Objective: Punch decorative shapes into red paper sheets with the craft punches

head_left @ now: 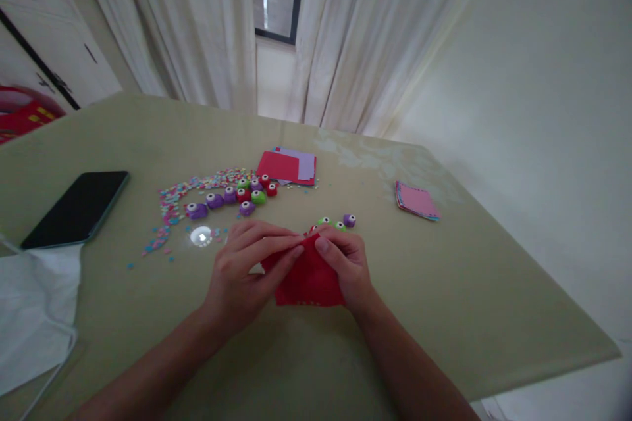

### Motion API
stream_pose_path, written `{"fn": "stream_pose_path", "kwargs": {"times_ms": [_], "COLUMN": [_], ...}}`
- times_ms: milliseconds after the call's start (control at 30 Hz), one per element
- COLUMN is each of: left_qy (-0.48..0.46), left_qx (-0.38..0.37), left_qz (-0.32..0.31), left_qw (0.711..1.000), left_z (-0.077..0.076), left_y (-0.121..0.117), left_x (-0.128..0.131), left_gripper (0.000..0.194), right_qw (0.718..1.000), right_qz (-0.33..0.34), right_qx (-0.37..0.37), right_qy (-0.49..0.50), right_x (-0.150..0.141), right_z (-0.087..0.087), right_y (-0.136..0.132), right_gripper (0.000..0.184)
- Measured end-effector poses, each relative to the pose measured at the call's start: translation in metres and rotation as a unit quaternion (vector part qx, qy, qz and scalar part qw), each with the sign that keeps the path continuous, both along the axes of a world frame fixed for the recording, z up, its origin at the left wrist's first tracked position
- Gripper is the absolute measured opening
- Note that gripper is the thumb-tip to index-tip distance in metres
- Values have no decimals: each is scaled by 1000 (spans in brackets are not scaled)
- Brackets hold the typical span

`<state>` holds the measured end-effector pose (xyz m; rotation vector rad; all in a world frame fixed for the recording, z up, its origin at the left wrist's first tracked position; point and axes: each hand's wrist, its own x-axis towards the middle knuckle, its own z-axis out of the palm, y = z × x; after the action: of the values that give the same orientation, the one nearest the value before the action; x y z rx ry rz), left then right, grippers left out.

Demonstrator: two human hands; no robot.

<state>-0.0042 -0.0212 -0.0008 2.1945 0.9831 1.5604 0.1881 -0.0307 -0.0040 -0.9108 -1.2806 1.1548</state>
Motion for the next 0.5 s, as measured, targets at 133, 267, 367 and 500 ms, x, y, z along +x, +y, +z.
{"fn": "stream_pose_path", "kwargs": {"times_ms": [133,267,367,500], "left_qy": [7,-12,-33,-55], "left_qx": [-13,-80,-140,-206], "left_qz": [6,-15,-34,-45], "left_qw": [1000,997,989,976], "left_z": [-3,-3,-3,-4], "left_y": [2,3,2,2], "left_x": [-1,-1,-2,-3], "left_gripper": [11,9,9,10], "right_qw": [999,999,999,999], "right_qz": [-22,-22,-19,-10], "right_qx": [-13,-3,6,3], "right_qy": [36,38,33,39], "right_x": [-3,-3,-2,-3], "right_z": [0,-2,-3,-4], "right_y": [1,5,6,5], "right_gripper": [15,15,14,13]}}
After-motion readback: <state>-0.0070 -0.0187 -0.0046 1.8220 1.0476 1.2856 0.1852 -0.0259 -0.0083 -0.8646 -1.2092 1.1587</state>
